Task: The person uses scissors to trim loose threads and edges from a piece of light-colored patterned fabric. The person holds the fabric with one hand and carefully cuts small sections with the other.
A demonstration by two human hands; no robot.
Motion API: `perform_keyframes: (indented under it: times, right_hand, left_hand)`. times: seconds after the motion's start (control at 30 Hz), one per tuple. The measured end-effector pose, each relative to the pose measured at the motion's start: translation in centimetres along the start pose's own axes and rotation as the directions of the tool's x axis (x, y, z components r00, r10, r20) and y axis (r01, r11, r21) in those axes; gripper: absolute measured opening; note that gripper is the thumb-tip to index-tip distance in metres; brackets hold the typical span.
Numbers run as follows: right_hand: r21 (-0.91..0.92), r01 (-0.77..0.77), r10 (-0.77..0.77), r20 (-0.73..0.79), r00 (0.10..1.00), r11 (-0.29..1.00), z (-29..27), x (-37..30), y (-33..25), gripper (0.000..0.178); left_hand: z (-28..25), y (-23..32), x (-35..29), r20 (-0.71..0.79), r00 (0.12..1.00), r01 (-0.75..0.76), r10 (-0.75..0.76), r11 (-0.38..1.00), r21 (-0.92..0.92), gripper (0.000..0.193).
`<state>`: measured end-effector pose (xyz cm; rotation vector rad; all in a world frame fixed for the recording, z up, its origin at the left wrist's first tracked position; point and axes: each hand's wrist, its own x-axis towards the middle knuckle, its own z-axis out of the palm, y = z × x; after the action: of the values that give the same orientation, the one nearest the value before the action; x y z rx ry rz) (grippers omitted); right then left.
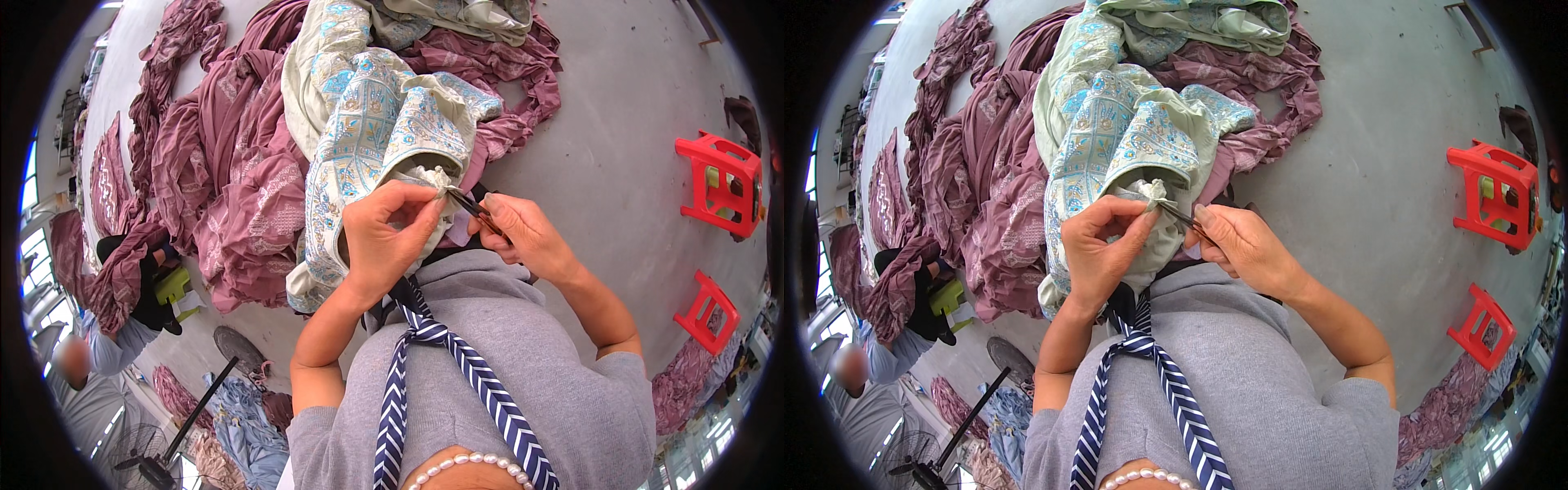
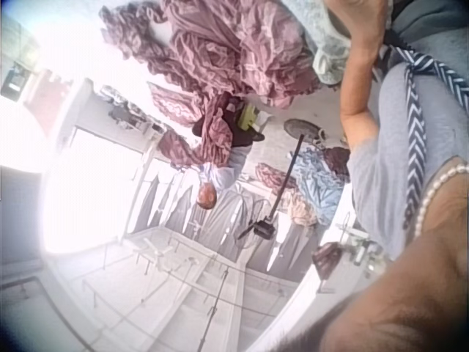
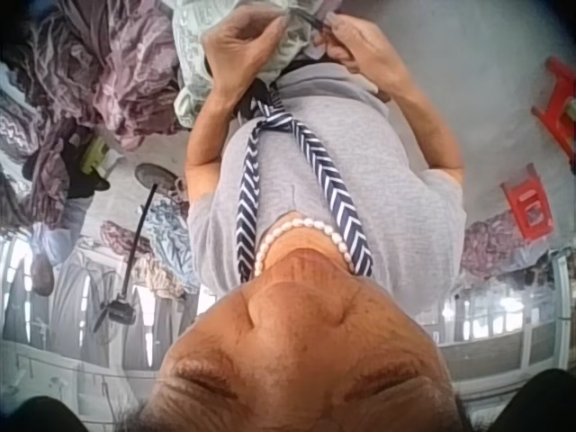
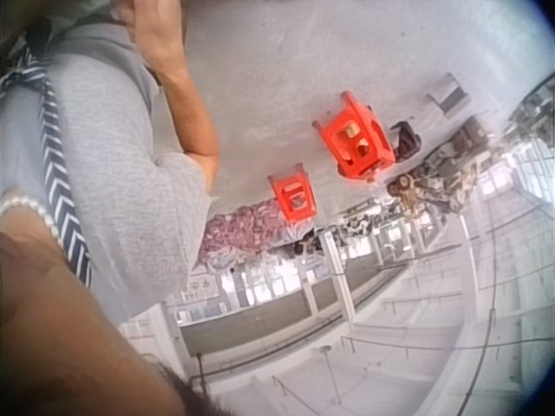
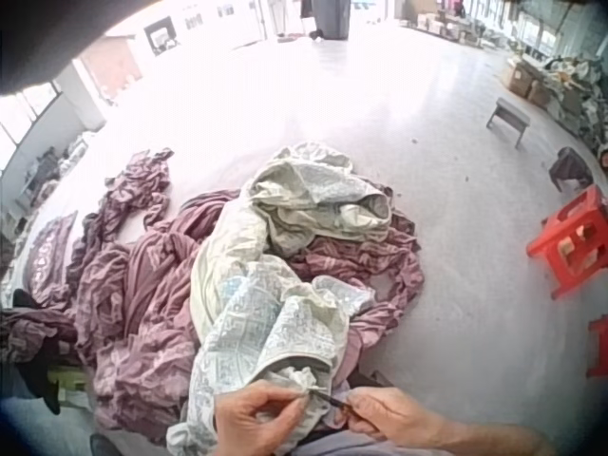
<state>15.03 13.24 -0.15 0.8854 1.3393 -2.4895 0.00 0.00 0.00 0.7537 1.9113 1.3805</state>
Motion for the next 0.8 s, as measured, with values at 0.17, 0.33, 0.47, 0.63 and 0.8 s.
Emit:
perform_keyframes:
  times: [0.17, 0.33, 0.47, 0.63, 0.8]
  right_hand:
    - [-0.034, 0.037, -0.038, -0.02, 0.999, 0.999, 0.2, 0.1, 0.0, 0.046]
    - [-0.106, 0.1, -0.104, -0.028, 0.994, 0.989, 0.4, 0.1, 0.0, 0.043]
    - [-0.338, 0.21, -0.247, -0.069, 0.967, 0.917, 0.2, 0.4, 0.3, 0.032]
    - [-0.752, 0.36, -0.554, -0.008, 0.833, 0.553, -0.1, 0.7, 0.5, 0.021]
    - [-0.792, 0.412, -0.648, 0.027, 0.761, 0.451, -0.3, 1.1, 0.9, 0.016]
  left_hand:
    - [0.0, 0.1, 0.1, 0.009, 0.999, -0.049, 0.048, 0.998, 0.036, 0.006]
    - [0.1, 0.4, 0.1, 0.002, 0.993, -0.115, 0.116, 0.987, 0.116, 0.006]
    - [0.0, 0.3, 0.1, 0.012, 0.99, -0.141, 0.14, 0.983, 0.114, 0.006]
    - [-0.6, 0.8, 0.3, 0.083, 0.993, -0.097, 0.086, 0.986, 0.136, 0.008]
    - [-0.9, 1.0, 0.4, 0.116, 0.991, -0.085, 0.071, 0.989, 0.12, 0.008]
